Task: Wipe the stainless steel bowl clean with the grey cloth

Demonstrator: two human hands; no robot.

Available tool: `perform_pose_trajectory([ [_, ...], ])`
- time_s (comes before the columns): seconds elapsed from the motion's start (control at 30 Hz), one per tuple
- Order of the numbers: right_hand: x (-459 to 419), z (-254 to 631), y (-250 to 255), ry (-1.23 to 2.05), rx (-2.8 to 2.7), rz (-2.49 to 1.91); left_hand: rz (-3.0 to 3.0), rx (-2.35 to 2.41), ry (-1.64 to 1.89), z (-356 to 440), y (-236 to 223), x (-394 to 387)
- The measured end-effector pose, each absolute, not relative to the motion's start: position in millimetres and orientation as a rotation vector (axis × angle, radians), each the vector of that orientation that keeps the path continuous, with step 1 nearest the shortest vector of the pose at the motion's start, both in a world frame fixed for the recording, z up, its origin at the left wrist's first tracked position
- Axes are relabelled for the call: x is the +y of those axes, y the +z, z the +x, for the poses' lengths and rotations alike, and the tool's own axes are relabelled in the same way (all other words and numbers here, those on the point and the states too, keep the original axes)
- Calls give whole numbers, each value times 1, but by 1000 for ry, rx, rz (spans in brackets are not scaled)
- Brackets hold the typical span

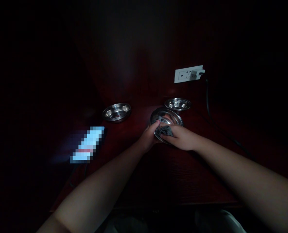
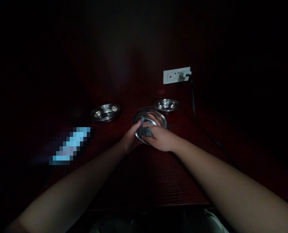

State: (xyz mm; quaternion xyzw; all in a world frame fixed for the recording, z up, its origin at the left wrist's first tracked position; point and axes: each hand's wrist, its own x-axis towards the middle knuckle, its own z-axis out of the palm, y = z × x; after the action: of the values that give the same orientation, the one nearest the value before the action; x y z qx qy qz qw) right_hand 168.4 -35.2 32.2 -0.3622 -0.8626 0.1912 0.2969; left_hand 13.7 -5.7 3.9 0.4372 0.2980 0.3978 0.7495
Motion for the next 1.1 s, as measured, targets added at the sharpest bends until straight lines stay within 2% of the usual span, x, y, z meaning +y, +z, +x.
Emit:
perform_pose_trajectory([
  [0.53, -32, 170, 33, 399, -2283, -883, 959, 499, 917, 6, 0, -8],
  [0.7, -30, 169, 31, 452, -2234, -842, 1040, 590, 1036, 11, -3, -8],
  [1.1, -32, 171, 30, 515, -2280, -868, 992, 671, 1076, 17, -9, -4],
])
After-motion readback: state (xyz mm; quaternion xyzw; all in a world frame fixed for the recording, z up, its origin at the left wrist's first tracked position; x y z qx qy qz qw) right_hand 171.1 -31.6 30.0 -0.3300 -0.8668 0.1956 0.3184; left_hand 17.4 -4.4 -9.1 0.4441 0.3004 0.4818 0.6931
